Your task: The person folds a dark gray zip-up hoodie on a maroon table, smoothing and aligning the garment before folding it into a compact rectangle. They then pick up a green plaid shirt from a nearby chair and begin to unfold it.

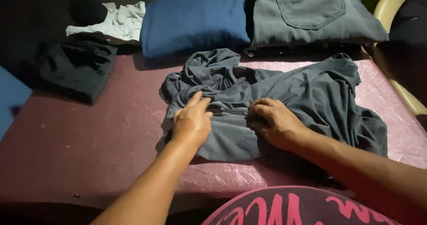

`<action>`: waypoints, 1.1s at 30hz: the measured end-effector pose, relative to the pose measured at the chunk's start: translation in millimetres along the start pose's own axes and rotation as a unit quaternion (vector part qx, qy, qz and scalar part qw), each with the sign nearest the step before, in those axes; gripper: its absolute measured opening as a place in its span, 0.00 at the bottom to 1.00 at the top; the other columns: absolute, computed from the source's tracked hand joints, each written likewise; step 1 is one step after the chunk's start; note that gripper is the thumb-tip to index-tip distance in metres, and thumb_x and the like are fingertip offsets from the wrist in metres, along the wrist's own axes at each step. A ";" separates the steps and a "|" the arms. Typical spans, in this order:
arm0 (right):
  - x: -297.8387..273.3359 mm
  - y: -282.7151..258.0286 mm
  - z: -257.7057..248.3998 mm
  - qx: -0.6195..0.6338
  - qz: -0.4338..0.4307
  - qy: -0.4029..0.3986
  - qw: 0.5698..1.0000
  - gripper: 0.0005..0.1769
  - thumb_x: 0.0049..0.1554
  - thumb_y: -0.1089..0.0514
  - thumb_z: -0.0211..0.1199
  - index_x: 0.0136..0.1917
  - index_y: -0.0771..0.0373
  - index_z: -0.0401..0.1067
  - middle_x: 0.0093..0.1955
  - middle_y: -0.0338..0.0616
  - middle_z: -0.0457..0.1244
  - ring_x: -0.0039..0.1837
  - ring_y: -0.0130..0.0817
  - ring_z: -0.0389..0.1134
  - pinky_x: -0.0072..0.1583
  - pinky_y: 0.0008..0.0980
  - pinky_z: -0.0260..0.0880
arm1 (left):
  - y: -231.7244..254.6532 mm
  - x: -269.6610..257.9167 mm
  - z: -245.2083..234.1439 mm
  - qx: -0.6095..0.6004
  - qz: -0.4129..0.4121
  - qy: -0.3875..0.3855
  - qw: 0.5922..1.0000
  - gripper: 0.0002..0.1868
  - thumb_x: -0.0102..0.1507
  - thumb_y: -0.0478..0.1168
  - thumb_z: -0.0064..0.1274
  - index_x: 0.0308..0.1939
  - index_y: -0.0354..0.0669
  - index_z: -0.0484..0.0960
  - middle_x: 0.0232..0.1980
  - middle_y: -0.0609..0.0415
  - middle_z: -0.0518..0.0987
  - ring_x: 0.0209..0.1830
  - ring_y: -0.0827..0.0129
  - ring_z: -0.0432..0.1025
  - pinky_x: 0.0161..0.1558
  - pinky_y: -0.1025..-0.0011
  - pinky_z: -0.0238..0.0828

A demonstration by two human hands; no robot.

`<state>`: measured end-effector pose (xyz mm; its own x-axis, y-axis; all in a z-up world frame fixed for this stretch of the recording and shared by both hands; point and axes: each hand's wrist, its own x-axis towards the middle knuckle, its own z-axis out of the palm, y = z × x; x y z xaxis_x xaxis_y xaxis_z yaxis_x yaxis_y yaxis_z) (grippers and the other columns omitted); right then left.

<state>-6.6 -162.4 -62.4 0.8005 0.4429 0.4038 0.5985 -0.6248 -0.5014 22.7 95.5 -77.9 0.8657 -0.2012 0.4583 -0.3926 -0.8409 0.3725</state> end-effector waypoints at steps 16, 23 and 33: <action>-12.0 -23.5 -11.8 -0.063 0.098 -0.002 0.993 0.13 0.50 0.51 0.70 0.46 0.60 0.78 0.50 0.48 0.66 0.55 0.49 0.66 0.56 0.43 0.68 | 55.1 8.9 -29.4 0.024 -0.053 -0.006 0.998 0.11 0.60 0.47 0.55 0.36 0.47 0.88 0.44 0.51 0.81 0.52 0.53 0.69 0.56 0.51 0.59; -14.3 -19.9 -9.6 -0.067 0.146 -0.038 0.986 0.15 0.51 0.46 0.70 0.47 0.56 0.78 0.51 0.46 0.65 0.56 0.47 0.65 0.58 0.43 0.67 | 73.9 15.8 -17.7 0.066 -0.130 -0.049 0.988 0.15 0.55 0.54 0.64 0.34 0.47 0.90 0.50 0.53 0.78 0.60 0.55 0.64 0.62 0.53 0.54; -8.8 -34.2 -16.4 0.013 0.176 0.035 0.984 0.24 0.50 0.48 0.68 0.58 0.57 0.73 0.52 0.49 0.63 0.53 0.48 0.70 0.54 0.43 0.71 | 91.5 20.2 -12.8 0.004 -0.260 -0.039 0.965 0.09 0.52 0.47 0.64 0.30 0.50 0.88 0.57 0.58 0.75 0.66 0.56 0.61 0.66 0.43 0.50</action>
<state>-34.6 -155.5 -36.2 0.9551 0.1557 0.2519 0.2850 -0.7144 -0.6391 0.3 20.9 -24.3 0.9660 0.2117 0.1484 0.1033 -0.8422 0.5292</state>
